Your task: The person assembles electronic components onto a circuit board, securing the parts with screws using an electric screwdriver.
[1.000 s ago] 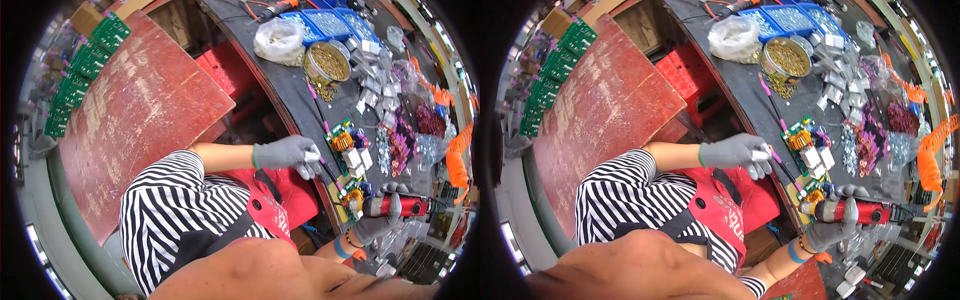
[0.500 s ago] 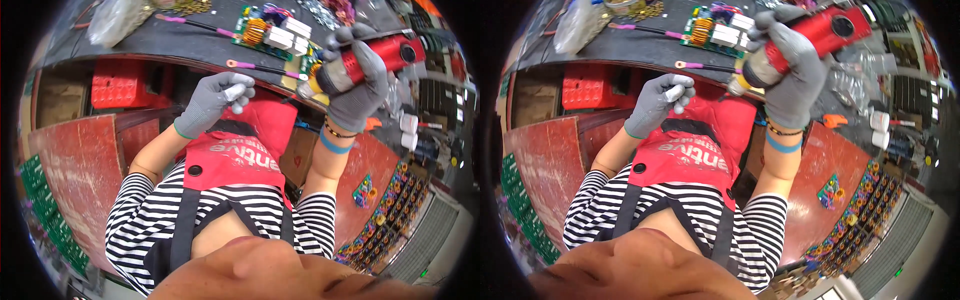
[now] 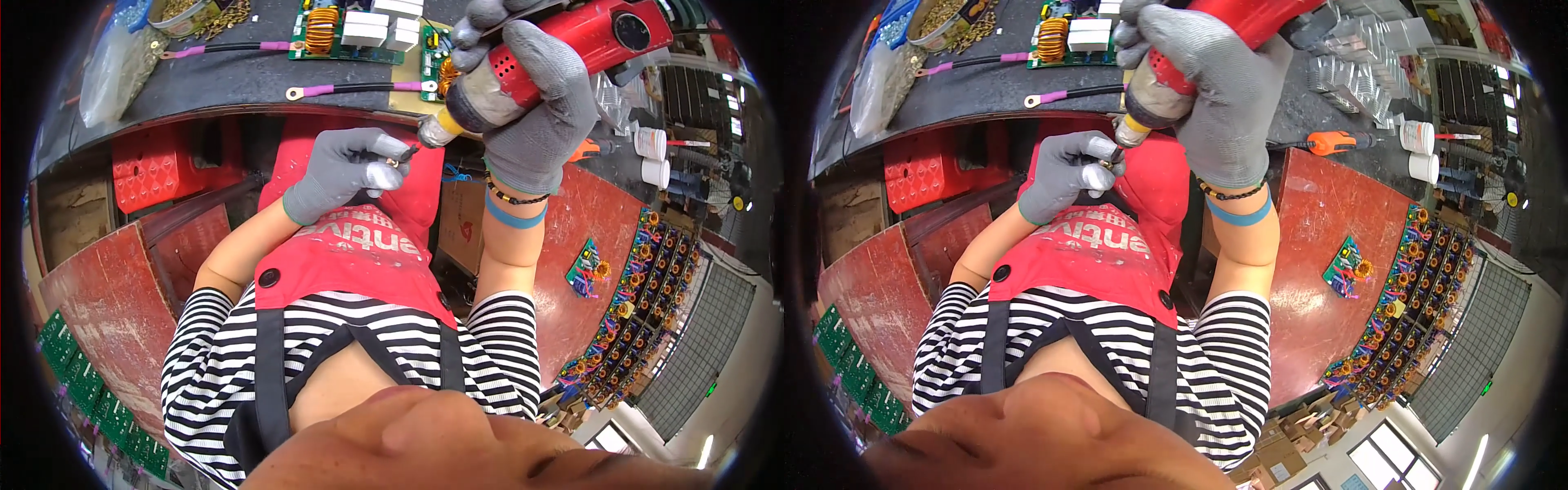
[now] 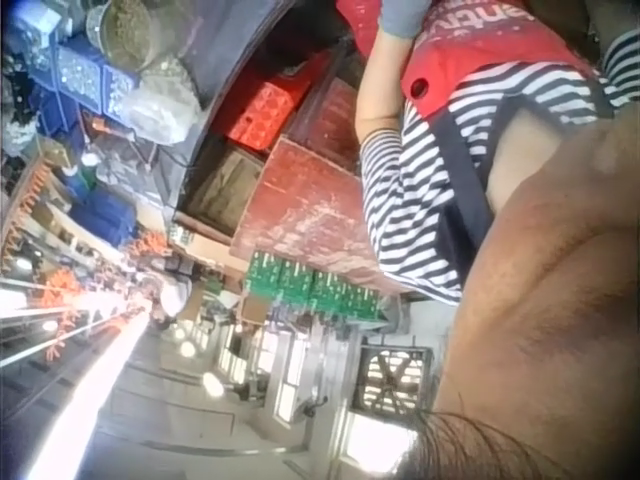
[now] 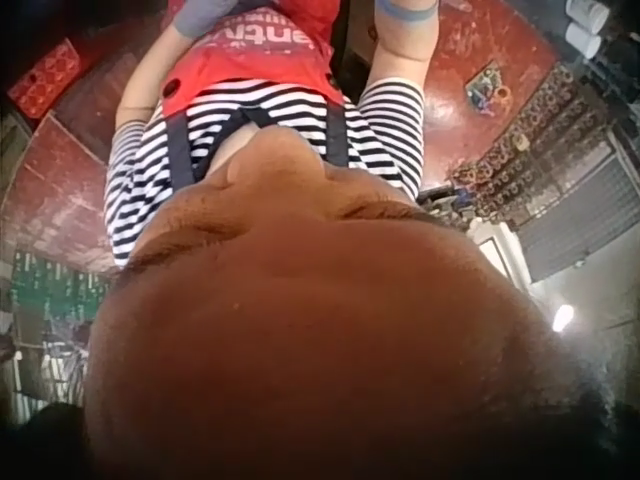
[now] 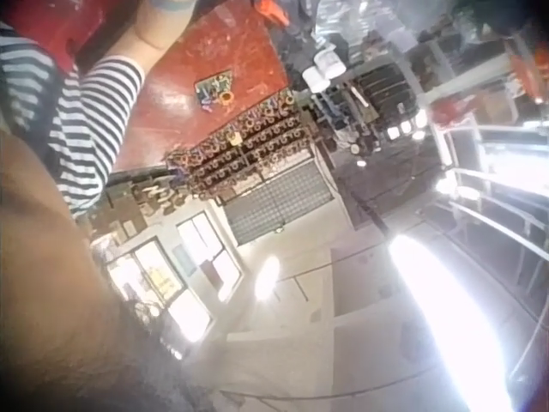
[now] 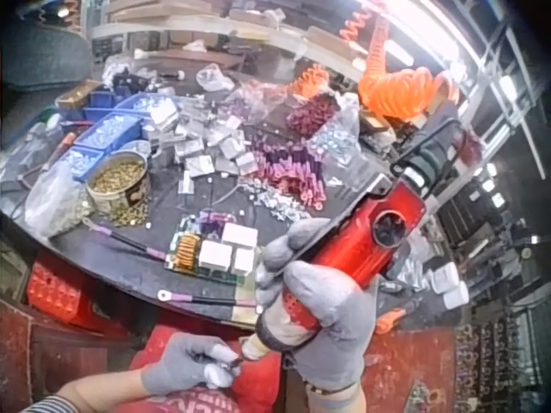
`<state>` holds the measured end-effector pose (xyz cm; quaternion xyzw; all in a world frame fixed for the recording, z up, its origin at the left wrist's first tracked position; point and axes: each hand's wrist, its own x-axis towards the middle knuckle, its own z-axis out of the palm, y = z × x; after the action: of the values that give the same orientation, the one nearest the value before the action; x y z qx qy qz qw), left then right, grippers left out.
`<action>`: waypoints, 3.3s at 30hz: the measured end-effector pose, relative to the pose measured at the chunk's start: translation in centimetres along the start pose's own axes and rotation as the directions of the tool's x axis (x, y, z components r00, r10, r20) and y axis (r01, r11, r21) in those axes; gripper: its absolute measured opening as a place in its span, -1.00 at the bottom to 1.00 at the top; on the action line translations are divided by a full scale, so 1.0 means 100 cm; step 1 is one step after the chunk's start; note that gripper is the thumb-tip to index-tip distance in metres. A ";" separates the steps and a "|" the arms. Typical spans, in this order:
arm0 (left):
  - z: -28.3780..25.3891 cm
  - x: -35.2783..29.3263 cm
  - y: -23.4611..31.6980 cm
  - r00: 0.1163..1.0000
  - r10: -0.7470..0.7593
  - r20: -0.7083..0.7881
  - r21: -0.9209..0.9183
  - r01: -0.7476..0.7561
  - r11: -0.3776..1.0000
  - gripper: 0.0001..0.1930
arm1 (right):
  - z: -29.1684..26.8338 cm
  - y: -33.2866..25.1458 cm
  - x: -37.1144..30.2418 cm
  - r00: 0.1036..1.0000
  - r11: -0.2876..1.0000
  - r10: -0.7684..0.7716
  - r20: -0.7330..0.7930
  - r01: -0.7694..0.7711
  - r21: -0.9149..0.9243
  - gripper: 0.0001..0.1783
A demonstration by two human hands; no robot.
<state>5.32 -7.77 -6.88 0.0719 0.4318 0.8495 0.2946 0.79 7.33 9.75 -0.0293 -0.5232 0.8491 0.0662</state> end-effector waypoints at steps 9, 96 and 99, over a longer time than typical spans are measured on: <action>0.017 0.011 -0.010 0.997 -0.068 0.048 -0.268 0.078 0.960 -0.70 | -0.070 0.032 0.015 0.715 0.752 -0.470 0.518 0.631 -0.188 -0.81; -0.002 0.104 0.039 0.973 -0.035 0.227 0.770 -0.201 -0.606 -0.74 | -0.070 0.087 0.058 0.880 0.838 -0.458 -0.125 0.381 -0.390 -0.61; -0.004 0.103 0.033 0.957 0.012 0.288 0.763 -0.222 -0.606 -0.74 | -0.074 0.087 0.056 0.927 0.890 -0.354 -0.123 0.293 -0.349 -0.63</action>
<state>-4.66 -3.76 -5.89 0.4006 0.9156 0.0257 -0.0218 -4.56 10.88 -1.23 -0.0299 -0.6447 0.7221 0.2492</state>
